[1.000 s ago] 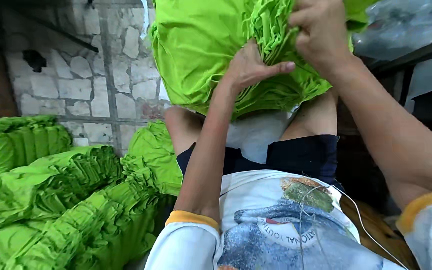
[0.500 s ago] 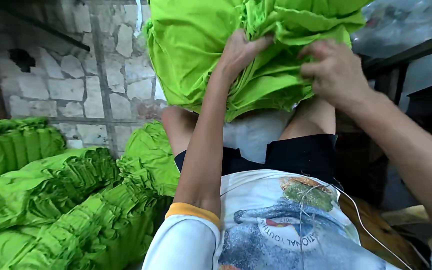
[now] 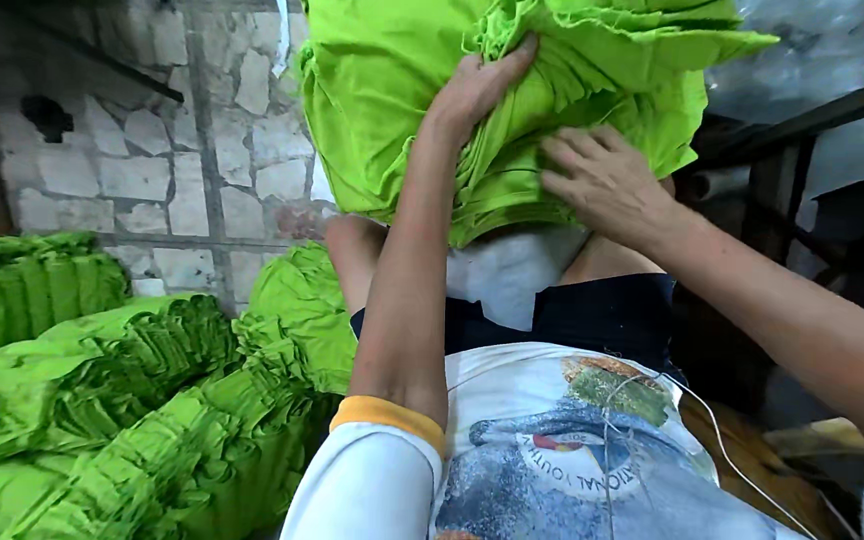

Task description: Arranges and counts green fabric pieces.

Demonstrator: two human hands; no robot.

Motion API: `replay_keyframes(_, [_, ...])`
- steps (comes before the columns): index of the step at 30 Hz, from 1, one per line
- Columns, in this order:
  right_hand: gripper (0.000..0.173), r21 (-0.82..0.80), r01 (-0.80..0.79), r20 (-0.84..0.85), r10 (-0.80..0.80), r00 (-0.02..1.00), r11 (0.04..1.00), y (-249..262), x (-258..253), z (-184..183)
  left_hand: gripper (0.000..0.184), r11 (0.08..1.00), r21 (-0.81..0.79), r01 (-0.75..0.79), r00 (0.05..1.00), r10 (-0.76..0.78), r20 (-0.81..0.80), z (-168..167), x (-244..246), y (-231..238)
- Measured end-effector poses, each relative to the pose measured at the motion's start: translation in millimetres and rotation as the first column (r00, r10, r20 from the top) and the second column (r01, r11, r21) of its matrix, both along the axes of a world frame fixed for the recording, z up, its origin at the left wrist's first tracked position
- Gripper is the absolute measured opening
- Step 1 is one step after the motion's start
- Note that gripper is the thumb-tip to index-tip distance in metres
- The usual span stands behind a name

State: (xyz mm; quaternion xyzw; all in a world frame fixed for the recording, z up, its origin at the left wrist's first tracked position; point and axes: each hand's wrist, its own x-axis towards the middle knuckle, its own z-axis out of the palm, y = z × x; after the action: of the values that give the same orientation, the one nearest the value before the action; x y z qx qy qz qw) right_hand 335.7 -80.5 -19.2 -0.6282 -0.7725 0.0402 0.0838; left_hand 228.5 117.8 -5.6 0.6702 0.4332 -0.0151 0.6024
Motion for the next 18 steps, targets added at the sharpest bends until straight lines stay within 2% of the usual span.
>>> replay_keyframes(1, [0.024,-0.110,0.003,0.002,-0.003,1.000,0.994,-14.5,6.6,-7.7,0.063,1.000,-0.005,-0.006,1.000,0.006,0.001,-2.0,1.0,1.0])
replay_keyframes(2, [0.022,-0.151,0.024,-0.002,-0.025,1.000,0.988,-22.8,14.2,-9.4,0.061,1.000,0.003,-0.014,1.000,0.014,0.017,-4.3,2.0,0.2])
replay_keyframes(5, [0.021,-0.101,0.121,-0.138,-0.134,0.981,0.987,-14.2,28.1,16.7,0.052,0.997,0.074,0.023,0.993,-0.031,0.116,-12.8,-2.3,-8.3])
replay_keyframes(7, [0.027,-0.027,0.209,-0.285,-0.208,0.936,0.978,14.8,36.0,37.3,0.049,0.978,0.151,0.141,0.965,-0.170,0.199,-6.1,-13.0,-18.0])
replay_keyframes(9, [0.028,0.003,0.318,-0.376,-0.294,0.879,0.948,50.0,36.5,46.9,0.067,0.953,0.198,0.231,0.944,-0.268,0.190,-0.1,-22.7,-29.4])
replay_keyframes(11, [0.029,-0.026,0.412,-0.374,-0.391,0.841,0.911,81.6,30.8,41.1,0.087,0.915,0.332,0.229,0.957,-0.273,0.095,-10.4,-20.5,-37.5])
replay_keyframes(12, [0.029,-0.039,0.440,-0.352,-0.424,0.834,0.897,93.5,27.6,35.3,0.083,0.894,0.400,0.201,0.970,-0.240,0.049,-15.1,-17.5,-40.1])
replay_keyframes(14, [0.030,-0.009,0.481,-0.297,-0.462,0.836,0.876,104.5,21.0,26.4,0.058,0.889,0.429,0.158,0.986,-0.166,-0.018,-16.6,-10.6,-36.7])
replay_keyframes(16, [0.029,0.133,0.457,-0.247,-0.417,0.875,0.880,95.5,10.9,23.7,0.047,0.937,0.320,0.137,0.991,-0.126,-0.054,-10.3,-5.3,-24.8])
replay_keyframes(18, [0.028,0.252,0.299,-0.185,-0.258,0.948,0.920,68.4,-5.3,25.8,0.042,0.981,0.169,0.096,0.995,-0.094,-0.022,-6.0,-4.5,-9.6])
